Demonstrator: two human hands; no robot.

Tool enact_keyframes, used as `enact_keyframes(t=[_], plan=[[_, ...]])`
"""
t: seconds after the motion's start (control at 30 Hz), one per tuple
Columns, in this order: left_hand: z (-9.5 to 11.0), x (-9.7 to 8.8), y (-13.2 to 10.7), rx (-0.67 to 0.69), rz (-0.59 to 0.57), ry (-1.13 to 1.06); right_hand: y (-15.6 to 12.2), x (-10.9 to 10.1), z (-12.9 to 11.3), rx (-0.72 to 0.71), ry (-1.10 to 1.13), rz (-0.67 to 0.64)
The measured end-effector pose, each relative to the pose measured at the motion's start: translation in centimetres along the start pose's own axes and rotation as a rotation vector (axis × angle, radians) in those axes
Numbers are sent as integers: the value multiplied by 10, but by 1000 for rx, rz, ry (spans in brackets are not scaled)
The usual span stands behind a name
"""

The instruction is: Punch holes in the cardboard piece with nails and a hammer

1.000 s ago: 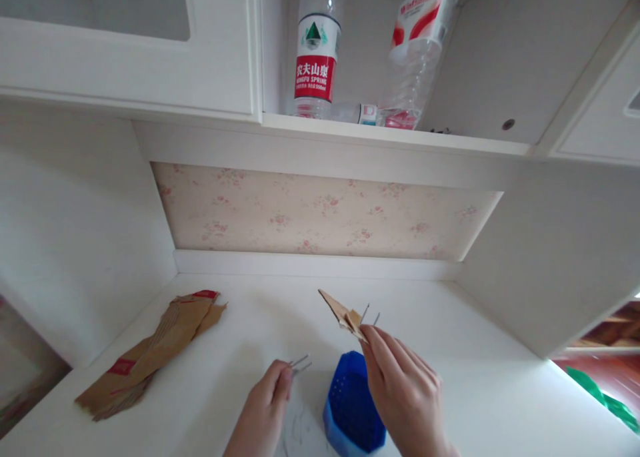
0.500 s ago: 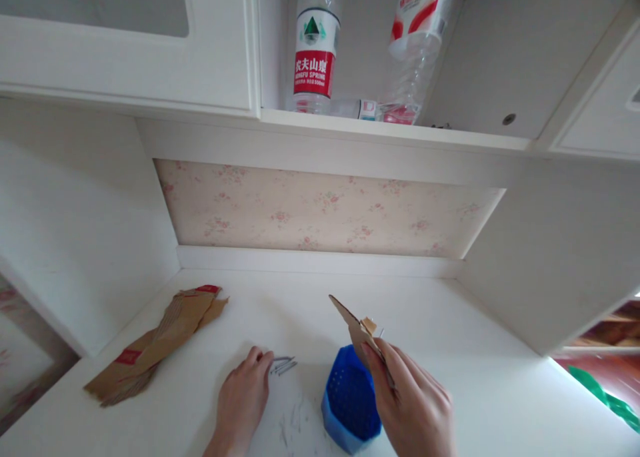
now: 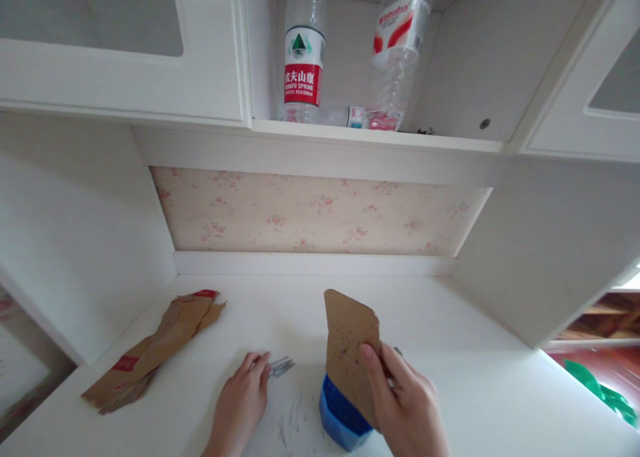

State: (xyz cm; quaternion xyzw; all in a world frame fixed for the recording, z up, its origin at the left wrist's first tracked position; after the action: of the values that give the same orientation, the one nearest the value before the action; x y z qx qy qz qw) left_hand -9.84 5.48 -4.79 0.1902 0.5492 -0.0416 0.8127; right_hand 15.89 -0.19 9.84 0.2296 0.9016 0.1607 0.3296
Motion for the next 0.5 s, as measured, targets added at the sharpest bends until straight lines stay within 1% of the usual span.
enact_keyframes(t=[0.07, 0.1, 0.17, 0.23, 0.3, 0.37, 0.43, 0.5], plan=[[9, -12, -2, -21, 57, -51, 1, 1, 2, 93, 19, -32], [16, -20, -4, -34, 115, -124, 1, 2, 2, 121, 27, -49], [39, -36, -9, -52, 231, -325, 0, 4, 3, 140, 49, -89], [66, -46, -14, -71, 262, -538, -3, 7, 2, 110, 80, -122], [93, -47, -17, -92, 208, -765, -7, 9, -1, 31, 118, -144], [113, -41, -16, -162, 138, -1018, -13, 11, -7, -87, 162, -173], [123, -36, -15, -250, 120, -1199, -18, 13, -14, -231, 182, -234], [124, -33, -15, -333, 150, -1273, -23, 14, -22, -398, 148, -264]])
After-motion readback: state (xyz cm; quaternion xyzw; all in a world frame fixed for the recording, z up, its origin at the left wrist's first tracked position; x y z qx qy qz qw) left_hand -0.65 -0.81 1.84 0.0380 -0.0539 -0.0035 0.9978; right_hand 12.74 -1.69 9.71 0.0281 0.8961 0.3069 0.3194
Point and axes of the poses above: each hand's wrist, its own y-axis towards the middle knuckle, its own x-axis out of the palm, z = x × y, the point moved 4 cm from there along y, towards the middle knuckle, and after that the axes turned 15 degrees about x, right-handed, at the moved point
